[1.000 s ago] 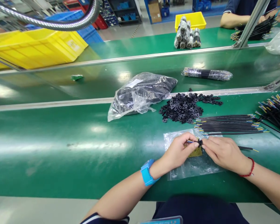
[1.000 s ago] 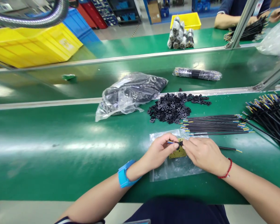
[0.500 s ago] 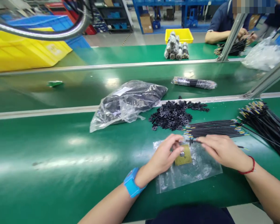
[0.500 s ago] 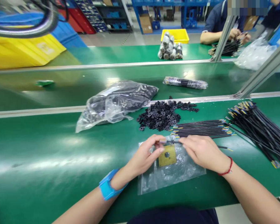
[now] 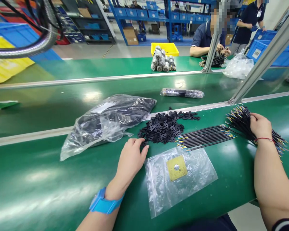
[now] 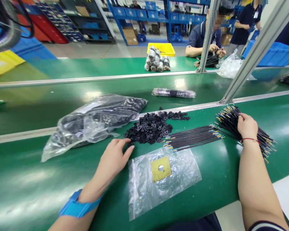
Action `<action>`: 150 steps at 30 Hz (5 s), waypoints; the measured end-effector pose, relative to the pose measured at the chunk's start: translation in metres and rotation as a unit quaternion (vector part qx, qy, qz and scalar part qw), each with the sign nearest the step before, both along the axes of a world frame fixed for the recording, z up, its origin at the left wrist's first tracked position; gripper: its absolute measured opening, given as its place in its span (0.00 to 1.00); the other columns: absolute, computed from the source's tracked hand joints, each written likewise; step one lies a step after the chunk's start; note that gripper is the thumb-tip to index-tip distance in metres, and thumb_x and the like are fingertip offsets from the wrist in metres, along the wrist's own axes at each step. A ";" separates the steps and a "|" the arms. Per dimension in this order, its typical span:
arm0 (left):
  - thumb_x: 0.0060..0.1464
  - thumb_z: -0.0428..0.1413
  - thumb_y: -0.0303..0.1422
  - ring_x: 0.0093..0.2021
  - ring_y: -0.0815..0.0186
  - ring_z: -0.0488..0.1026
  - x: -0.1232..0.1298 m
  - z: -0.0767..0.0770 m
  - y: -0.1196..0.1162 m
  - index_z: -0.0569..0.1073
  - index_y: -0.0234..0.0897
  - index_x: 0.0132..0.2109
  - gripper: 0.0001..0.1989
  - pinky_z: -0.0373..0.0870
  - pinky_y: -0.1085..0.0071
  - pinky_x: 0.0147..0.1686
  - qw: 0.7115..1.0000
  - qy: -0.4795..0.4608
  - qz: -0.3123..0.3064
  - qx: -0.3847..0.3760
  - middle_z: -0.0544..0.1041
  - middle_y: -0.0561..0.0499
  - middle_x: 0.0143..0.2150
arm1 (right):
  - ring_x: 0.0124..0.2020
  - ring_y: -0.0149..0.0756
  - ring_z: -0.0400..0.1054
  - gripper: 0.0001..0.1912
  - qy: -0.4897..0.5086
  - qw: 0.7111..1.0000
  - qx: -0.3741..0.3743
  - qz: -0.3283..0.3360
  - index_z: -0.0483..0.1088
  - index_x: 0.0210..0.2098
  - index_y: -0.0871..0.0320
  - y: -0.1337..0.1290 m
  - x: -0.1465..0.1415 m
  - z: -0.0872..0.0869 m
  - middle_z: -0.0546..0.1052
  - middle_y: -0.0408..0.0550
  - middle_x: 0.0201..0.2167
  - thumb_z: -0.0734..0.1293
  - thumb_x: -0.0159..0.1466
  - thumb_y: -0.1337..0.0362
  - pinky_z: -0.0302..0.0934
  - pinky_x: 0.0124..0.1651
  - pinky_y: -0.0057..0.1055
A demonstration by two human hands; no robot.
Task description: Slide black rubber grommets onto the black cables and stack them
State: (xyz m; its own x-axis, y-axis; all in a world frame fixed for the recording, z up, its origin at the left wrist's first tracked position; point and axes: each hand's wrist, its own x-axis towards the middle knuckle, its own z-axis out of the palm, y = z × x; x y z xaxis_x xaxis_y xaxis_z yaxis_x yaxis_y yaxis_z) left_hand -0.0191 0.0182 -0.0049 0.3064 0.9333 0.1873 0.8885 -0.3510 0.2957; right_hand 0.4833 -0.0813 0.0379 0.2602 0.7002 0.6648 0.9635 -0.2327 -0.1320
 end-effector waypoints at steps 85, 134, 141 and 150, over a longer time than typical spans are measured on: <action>0.46 0.63 0.32 0.25 0.74 0.67 0.054 0.022 -0.059 0.74 0.33 0.38 0.11 0.64 0.76 0.30 0.540 -0.661 -0.064 -0.517 0.72 0.53 0.23 | 0.31 0.29 0.68 0.16 -0.007 0.865 -0.182 0.467 0.71 0.47 0.59 -0.017 -0.235 0.001 0.74 0.48 0.34 0.55 0.67 0.69 0.64 0.32 0.27; 0.52 0.56 0.28 0.33 0.65 0.66 0.059 0.039 -0.078 0.70 0.37 0.30 0.03 0.60 0.70 0.35 0.887 -0.311 -0.240 -0.244 0.71 0.51 0.30 | 0.26 0.29 0.65 0.14 0.212 0.761 -0.378 0.483 0.68 0.30 0.57 -0.016 -0.239 0.007 0.72 0.42 0.24 0.55 0.68 0.65 0.58 0.30 0.26; 0.55 0.51 0.27 0.38 0.62 0.66 0.065 0.030 -0.079 0.69 0.38 0.34 0.03 0.62 0.67 0.40 0.896 -0.288 -0.272 -0.201 0.71 0.48 0.33 | 0.24 0.29 0.64 0.14 0.210 0.777 -0.366 0.468 0.66 0.27 0.57 -0.013 -0.245 0.000 0.71 0.41 0.22 0.55 0.67 0.67 0.57 0.29 0.26; 0.52 0.56 0.37 0.29 0.70 0.62 0.066 0.038 -0.079 0.65 0.36 0.34 0.10 0.61 0.73 0.30 0.789 -0.451 -0.135 -0.394 0.65 0.55 0.29 | 0.25 0.31 0.66 0.10 0.009 0.880 -0.146 0.451 0.70 0.37 0.60 -0.020 -0.242 -0.004 0.73 0.46 0.26 0.58 0.66 0.66 0.58 0.29 0.29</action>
